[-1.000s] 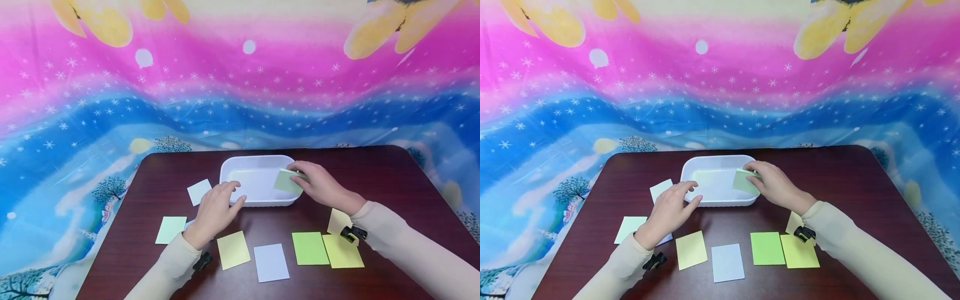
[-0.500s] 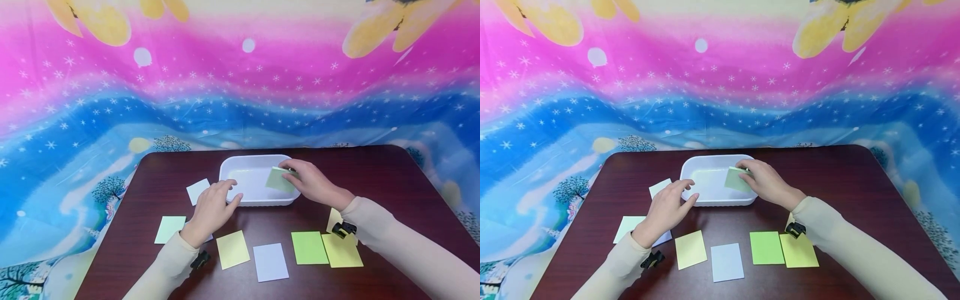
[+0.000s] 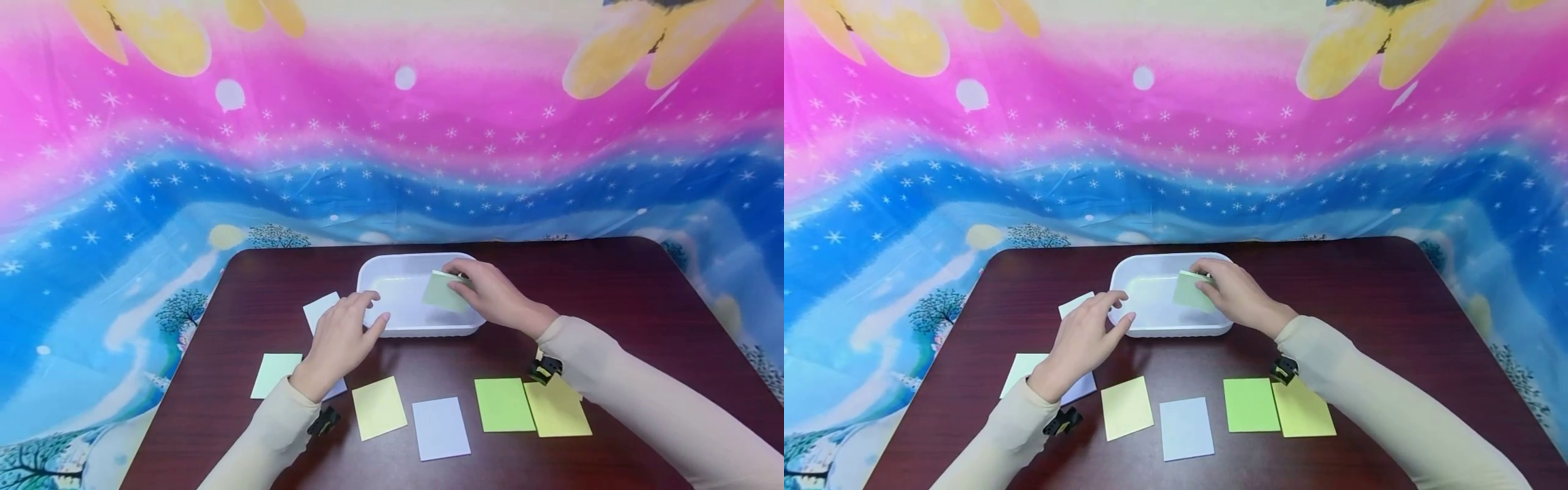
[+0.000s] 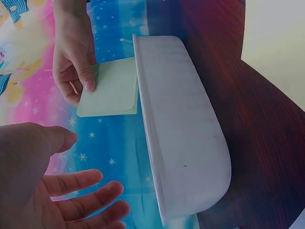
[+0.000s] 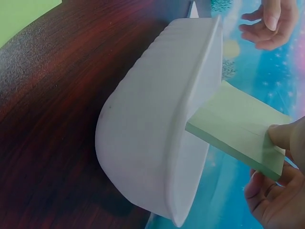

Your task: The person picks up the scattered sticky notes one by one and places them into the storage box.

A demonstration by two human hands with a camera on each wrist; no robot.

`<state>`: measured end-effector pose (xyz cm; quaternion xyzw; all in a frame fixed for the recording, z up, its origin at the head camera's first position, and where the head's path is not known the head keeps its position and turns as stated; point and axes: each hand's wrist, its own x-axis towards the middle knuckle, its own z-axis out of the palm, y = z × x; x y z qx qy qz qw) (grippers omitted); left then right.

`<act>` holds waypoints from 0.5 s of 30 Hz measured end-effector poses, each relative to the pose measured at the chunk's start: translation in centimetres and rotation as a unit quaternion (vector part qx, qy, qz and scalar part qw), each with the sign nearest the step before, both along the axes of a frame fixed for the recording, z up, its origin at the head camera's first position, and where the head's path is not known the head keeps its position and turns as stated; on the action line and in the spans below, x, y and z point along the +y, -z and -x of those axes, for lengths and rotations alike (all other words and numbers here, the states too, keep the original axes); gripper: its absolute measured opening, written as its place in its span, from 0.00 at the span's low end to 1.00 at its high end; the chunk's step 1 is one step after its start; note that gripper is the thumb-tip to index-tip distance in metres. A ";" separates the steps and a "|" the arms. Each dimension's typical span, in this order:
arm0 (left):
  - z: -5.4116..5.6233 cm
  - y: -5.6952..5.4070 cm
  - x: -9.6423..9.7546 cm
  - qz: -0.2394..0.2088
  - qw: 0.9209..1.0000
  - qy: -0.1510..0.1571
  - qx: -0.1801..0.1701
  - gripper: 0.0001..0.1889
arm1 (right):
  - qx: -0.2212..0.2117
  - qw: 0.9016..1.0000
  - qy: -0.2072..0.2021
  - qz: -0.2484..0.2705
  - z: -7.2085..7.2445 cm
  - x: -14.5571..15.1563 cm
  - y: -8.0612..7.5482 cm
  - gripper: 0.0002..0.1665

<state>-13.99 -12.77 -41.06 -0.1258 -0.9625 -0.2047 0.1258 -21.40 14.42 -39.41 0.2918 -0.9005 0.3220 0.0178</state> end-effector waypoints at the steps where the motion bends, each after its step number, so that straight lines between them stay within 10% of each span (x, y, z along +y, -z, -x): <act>1: 0.0 0.0 0.0 0.000 1.000 -0.002 -0.001 0.19 | 0.000 1.000 0.001 -0.002 0.1 -0.2 0.1 0.14; 15: 0.5 0.3 -0.2 -0.004 1.000 -0.018 -0.010 0.18 | 0.005 1.000 -0.004 -0.009 1.1 -1.8 0.6 0.12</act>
